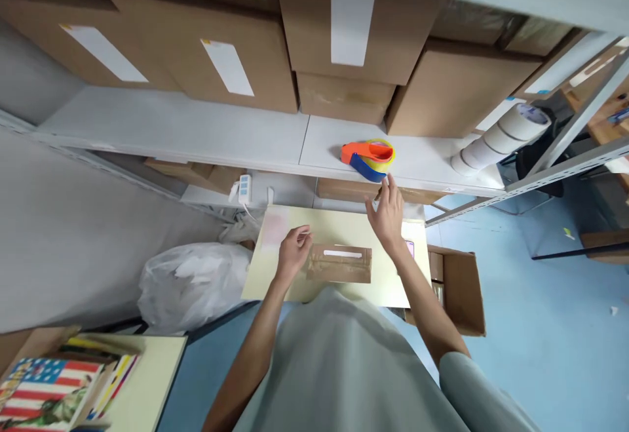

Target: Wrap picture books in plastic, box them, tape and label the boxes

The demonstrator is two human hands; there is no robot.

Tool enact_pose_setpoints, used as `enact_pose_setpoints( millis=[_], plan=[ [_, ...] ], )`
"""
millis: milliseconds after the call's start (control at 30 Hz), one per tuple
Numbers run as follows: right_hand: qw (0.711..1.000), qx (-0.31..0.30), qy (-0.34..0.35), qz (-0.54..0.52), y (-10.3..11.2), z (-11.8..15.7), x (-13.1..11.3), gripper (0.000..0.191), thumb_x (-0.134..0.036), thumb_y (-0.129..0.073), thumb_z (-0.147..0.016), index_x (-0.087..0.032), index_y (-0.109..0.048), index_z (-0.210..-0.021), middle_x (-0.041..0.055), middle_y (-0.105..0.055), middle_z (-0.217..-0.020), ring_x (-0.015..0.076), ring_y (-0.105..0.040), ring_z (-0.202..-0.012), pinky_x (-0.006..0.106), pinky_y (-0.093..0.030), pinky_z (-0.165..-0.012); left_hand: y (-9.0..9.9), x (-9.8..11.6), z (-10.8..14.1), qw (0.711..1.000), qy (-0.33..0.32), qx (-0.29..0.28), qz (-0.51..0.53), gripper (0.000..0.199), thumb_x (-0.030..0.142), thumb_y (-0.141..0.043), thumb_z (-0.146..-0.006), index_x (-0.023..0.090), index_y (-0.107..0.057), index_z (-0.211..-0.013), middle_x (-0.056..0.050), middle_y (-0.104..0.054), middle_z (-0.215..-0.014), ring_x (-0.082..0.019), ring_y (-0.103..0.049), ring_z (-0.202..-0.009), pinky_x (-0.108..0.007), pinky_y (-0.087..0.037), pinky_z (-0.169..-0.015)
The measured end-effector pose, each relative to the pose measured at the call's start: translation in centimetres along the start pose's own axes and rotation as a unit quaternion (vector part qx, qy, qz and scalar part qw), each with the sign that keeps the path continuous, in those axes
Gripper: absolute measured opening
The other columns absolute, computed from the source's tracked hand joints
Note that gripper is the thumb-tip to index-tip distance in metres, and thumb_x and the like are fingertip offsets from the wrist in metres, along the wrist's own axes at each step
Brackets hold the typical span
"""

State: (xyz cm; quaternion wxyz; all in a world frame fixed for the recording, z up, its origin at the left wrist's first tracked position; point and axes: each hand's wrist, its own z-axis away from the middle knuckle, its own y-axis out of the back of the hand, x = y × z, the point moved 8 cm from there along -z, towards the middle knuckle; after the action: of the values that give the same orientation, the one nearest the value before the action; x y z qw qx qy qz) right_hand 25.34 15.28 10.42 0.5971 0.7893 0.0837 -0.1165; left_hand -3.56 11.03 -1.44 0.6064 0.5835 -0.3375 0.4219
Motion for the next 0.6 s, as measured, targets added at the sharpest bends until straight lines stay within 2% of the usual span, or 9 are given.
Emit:
enact_pose_setpoints(
  millis=[100, 200, 300, 400, 500, 600],
  plan=[
    [0.997, 0.016, -0.022, -0.078, -2.2, 6.6, 2.3, 0.086, -0.059, -0.037, -0.115, -0.016, 0.001, -0.179, 0.0255, -0.011, -0.185, 0.0397, -0.022, -0.171, 0.064, -0.039, -0.128, -1.3, -5.0, 3.5, 0.997, 0.078, -0.008, 0.0, 0.037, 0.045, -0.071, -0.096, 0.019, -0.073, -0.123, -0.015, -0.078, -0.128, -0.028, -0.079, -0.115, -0.043, -0.063, -0.104],
    [0.992, -0.018, -0.06, -0.108, -5.0, 11.3, 4.1, 0.093, -0.068, -0.037, -0.113, -0.015, 0.0, -0.18, 0.0272, -0.013, -0.185, 0.0407, -0.022, -0.171, 0.065, -0.038, -0.129, -3.0, -6.5, 5.6, 0.995, 0.101, -0.022, -0.013, 0.047, 0.05, -0.072, -0.097, 0.018, -0.07, -0.131, -0.018, -0.075, -0.134, -0.03, -0.076, -0.12, -0.045, -0.06, -0.108],
    [0.977, -0.092, -0.133, -0.14, -8.0, 14.8, 5.4, 0.107, -0.079, -0.039, -0.108, -0.004, -0.01, -0.177, 0.0348, -0.024, -0.18, 0.0446, -0.032, -0.167, 0.063, -0.041, -0.127, -4.2, -6.2, 6.4, 0.99, 0.108, -0.027, -0.084, 0.053, 0.052, -0.074, -0.095, 0.017, -0.07, -0.133, -0.019, -0.075, -0.135, -0.033, -0.074, -0.122, -0.045, -0.058, -0.109],
    [0.938, -0.193, -0.221, -0.186, -11.2, 18.5, 5.9, 0.12, -0.088, -0.05, -0.098, 0.001, -0.021, -0.174, 0.0376, -0.053, -0.162, 0.0478, -0.059, -0.147, 0.057, -0.054, -0.112, -4.9, -5.8, 6.9, 0.979, 0.133, -0.034, -0.147, 0.058, 0.058, -0.079, -0.09, 0.018, -0.072, -0.132, -0.018, -0.076, -0.134, -0.035, -0.073, -0.124, -0.043, -0.057, -0.106],
    [0.905, -0.229, -0.275, -0.228, -13.0, 21.0, 6.1, 0.111, -0.087, -0.052, -0.097, -0.003, -0.038, -0.168, 0.0272, -0.078, -0.127, 0.0426, -0.077, -0.112, 0.047, -0.059, -0.091, -4.9, -6.2, 7.4, 0.973, 0.162, -0.036, -0.159, 0.054, 0.062, -0.077, -0.09, 0.019, -0.076, -0.123, -0.015, -0.08, -0.123, -0.034, -0.074, -0.117, -0.039, -0.056, -0.099],
    [0.898, -0.201, -0.278, -0.276, -13.1, 21.5, 6.5, 0.088, -0.08, -0.037, -0.105, -0.011, -0.059, -0.155, 0.0152, -0.082, -0.104, 0.0327, -0.075, -0.091, 0.038, -0.055, -0.08, -4.8, -7.1, 7.5, 0.978, 0.174, -0.049, -0.102, 0.043, 0.058, -0.065, -0.099, 0.02, -0.08, -0.11, -0.008, -0.083, -0.106, -0.029, -0.076, -0.106, -0.031, -0.054, -0.09]
  ],
)
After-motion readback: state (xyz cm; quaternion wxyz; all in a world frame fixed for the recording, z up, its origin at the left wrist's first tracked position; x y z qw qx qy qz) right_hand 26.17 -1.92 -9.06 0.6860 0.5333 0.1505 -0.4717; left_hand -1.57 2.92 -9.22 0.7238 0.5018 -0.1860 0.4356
